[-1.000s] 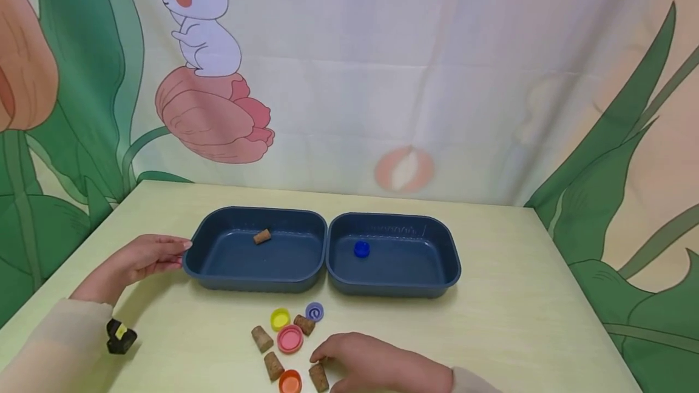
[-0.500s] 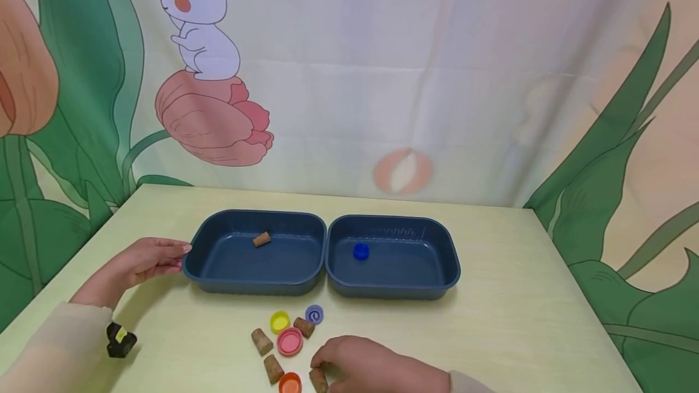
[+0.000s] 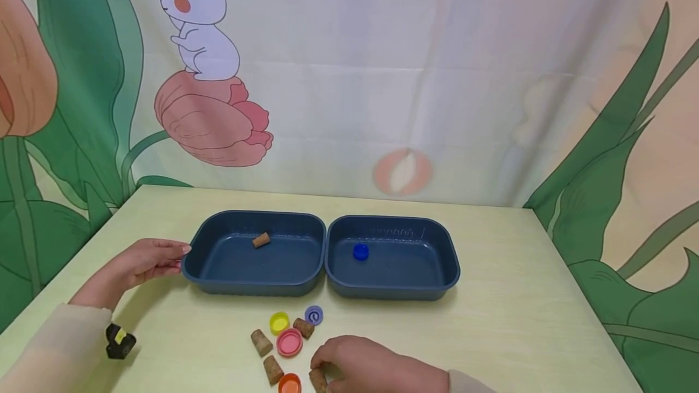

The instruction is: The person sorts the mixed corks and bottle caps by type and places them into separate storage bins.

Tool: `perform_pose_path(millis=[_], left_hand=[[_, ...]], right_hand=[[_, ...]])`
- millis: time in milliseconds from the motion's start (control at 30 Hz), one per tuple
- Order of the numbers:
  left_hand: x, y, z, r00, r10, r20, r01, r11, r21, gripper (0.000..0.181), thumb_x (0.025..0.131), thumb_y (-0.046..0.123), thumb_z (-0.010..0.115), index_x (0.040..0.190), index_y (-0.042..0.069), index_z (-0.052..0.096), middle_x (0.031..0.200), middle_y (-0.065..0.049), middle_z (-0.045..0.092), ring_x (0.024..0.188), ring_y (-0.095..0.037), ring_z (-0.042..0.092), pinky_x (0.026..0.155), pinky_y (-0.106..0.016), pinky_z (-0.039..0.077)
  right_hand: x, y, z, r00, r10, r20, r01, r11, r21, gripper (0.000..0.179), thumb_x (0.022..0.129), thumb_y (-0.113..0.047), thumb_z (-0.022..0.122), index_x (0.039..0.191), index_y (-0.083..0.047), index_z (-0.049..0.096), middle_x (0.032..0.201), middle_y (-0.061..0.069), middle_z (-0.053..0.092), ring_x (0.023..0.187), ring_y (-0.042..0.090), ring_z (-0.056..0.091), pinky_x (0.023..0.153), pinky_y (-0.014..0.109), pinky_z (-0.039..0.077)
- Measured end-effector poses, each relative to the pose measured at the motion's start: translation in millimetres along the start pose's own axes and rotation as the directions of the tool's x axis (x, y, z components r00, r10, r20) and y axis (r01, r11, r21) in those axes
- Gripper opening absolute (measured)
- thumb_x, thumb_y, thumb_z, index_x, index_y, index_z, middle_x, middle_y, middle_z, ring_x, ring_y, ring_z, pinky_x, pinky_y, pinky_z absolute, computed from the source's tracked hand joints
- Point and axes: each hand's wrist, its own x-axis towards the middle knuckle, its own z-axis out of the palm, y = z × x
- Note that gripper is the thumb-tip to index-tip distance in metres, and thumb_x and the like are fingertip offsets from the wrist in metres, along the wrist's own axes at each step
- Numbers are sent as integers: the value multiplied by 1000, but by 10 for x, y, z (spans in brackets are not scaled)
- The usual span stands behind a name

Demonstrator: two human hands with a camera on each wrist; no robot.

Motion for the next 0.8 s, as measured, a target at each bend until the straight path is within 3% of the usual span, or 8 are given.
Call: perform_pose_path(millis=[133, 267, 367, 600, 800], left_hand=[[1, 1, -4, 1000, -4, -1, 4, 1000, -4, 28, 103, 17, 61, 119, -6, 68, 78, 10, 72, 72, -3, 68, 71, -17, 62], [-3, 6, -3, 1000, -4, 2, 4, 1000, -1, 30, 104, 16, 60, 121, -8, 67, 78, 10, 72, 72, -3, 68, 71, -17, 62], [-12, 17, 0, 1000, -2, 6, 2, 1000, 5, 33, 104, 17, 60, 123, -10, 65, 78, 10, 71, 72, -3, 68, 72, -17, 61], [-19, 39, -3, 1000, 0, 13, 0, 1000, 6, 33, 104, 17, 60, 123, -9, 65, 78, 10, 71, 73, -3, 68, 72, -17, 62], [-19, 44, 2, 1000, -5, 9, 5, 1000, 5, 33, 104, 16, 59, 124, -10, 65, 78, 10, 71, 73, -2, 68, 72, -17, 62]], right_hand=[[14, -13, -37, 1000, 1, 13, 0, 1000, -24, 24, 93, -20, 72, 117, -25, 73, 105, -20, 69, 94, -5, 57, 94, 23, 55], [29, -28, -108, 998, -59, -11, 57, 989, -134, 28, 90, -14, 76, 118, -17, 73, 110, -12, 72, 97, -5, 59, 95, 21, 55], [13, -38, -202, 994, -106, -40, 98, 983, -157, 29, 89, -13, 78, 117, -15, 73, 108, -9, 72, 96, -3, 60, 93, 19, 54], [-61, -64, -479, 965, -232, -119, 219, 969, -110, 17, 93, -16, 75, 110, -18, 72, 108, -9, 73, 101, 6, 65, 92, 23, 57], [-141, -120, -713, 965, -221, -145, 216, 975, -45, 27, 95, -19, 73, 122, -16, 71, 119, -4, 74, 109, 15, 69, 93, 27, 59]])
